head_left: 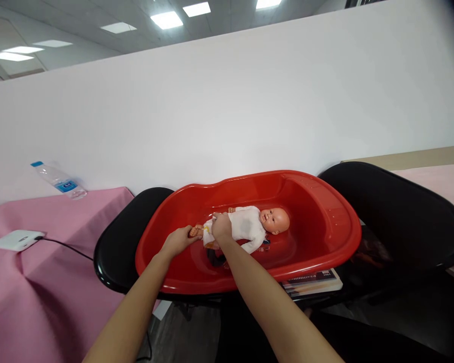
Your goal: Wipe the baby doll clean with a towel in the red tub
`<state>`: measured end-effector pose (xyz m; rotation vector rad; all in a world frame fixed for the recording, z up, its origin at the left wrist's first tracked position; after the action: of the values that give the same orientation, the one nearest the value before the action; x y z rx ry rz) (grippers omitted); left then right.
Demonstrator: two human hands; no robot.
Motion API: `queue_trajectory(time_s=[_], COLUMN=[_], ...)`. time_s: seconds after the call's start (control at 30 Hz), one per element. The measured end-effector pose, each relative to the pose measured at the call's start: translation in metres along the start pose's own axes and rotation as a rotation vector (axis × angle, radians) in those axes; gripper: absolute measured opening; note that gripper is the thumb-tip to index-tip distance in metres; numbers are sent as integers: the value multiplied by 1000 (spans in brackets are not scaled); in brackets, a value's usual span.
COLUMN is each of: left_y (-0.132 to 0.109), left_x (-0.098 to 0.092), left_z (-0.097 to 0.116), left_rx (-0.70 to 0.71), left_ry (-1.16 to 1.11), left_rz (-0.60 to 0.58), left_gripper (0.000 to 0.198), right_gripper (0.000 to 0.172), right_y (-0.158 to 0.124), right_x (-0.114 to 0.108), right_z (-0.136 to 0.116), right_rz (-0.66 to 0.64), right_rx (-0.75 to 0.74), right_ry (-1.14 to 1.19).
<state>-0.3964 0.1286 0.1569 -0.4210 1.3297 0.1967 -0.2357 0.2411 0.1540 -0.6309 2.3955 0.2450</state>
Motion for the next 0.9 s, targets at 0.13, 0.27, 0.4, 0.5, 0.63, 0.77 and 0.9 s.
queue_trajectory(time_s=[0.13,0.27,0.4,0.5,0.63,0.77,0.9], left_y=[0,-1,-1,-2,0,2,3], left_x=[0,0,0,-1,0,2,2], left_z=[1,1,2,2,1,-2,-3], left_rx=[-6,-9,-6,1,0,4,23], left_ry=[-6,-9,1,16,17,14,7], left_rz=[-7,-5,-2,4,6,9,19], left_gripper=[47,46,46,48,48,43,45], right_gripper=[31,28,27,31,31,27,17], right_y=[-6,-11,-10,-8,-6,-3,4], right_x=[-5,-14,-9,-3,0,3,10], right_z=[-2,-10,-14,-12,-12,-8,3], right_rz=[-22,82,42,-21,-20,-11,-10], right_rx=[32,-52,-91,-36,-32,11,151], right_ry=[-60,-166,-58,9,7,115,478])
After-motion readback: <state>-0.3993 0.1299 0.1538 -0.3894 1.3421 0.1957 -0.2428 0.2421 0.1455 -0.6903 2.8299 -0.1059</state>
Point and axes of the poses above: each hand's wrist, its own y-axis towards the middle knuckle, its own x-axis out of the palm, z = x × y, the point moved 4 cm from there along y, towards the middle knuckle, and after that the axes turned 5 degrees about -z, right-handed, at the moved point
